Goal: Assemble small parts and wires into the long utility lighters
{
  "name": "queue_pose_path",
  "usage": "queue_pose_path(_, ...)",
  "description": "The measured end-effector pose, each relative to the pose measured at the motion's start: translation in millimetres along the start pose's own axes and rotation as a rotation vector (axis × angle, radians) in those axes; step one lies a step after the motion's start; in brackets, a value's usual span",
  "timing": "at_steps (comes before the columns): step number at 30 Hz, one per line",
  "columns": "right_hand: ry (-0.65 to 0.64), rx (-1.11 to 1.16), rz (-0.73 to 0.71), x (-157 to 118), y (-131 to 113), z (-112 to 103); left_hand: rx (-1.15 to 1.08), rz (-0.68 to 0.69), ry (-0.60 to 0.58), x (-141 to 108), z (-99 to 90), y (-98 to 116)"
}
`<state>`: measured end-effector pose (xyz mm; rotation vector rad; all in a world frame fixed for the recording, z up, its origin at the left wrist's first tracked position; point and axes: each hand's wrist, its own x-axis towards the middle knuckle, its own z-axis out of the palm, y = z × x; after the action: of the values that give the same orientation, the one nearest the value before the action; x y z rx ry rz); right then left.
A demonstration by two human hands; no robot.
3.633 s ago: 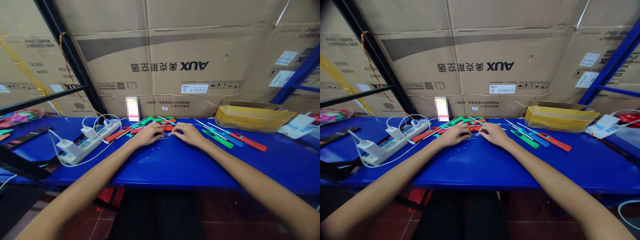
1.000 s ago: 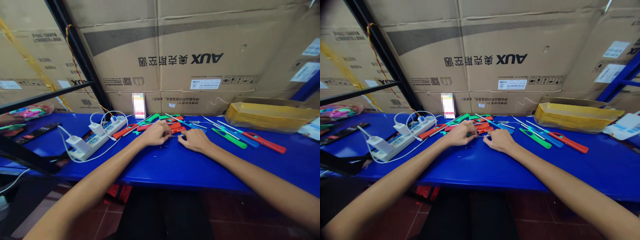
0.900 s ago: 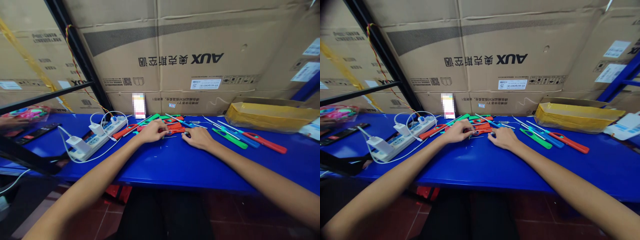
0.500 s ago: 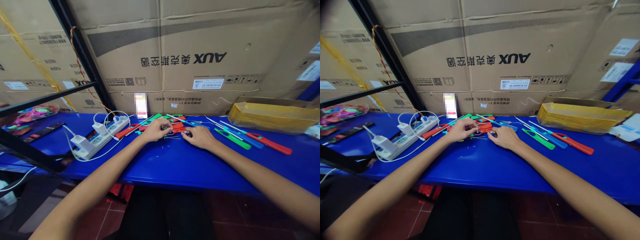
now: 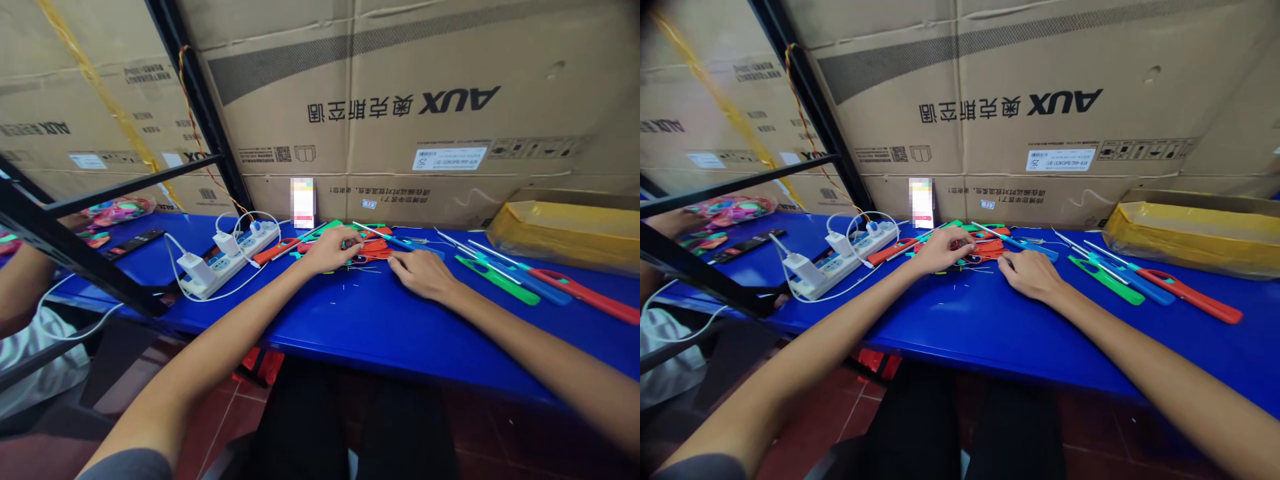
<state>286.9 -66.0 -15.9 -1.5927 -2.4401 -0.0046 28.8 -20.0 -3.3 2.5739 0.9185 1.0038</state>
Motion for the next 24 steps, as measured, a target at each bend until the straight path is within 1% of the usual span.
queue_pose_path(5, 0.026, 0.041, -0.031, 0, 1, -1, -0.008, 0.018, -0.015, 1, 0.5, -1)
queue_pose_path(11, 0.062, 0.072, -0.014, 1, 4, 0, 0.028, 0.005, -0.016, 2, 1.0, -3)
queue_pose_path(15, 0.055, 0.079, -0.033, 0, 4, -1, 0.032, -0.013, -0.010, 2, 1.8, -7)
queue_pose_path(20, 0.023, 0.082, -0.138, 0, 4, -3, 0.061, -0.055, -0.001, 2, 2.4, -10)
queue_pose_path(24, 0.003, 0.121, -0.139, 0, 4, -2, 0.078, -0.069, 0.031, 3, -1.2, -14)
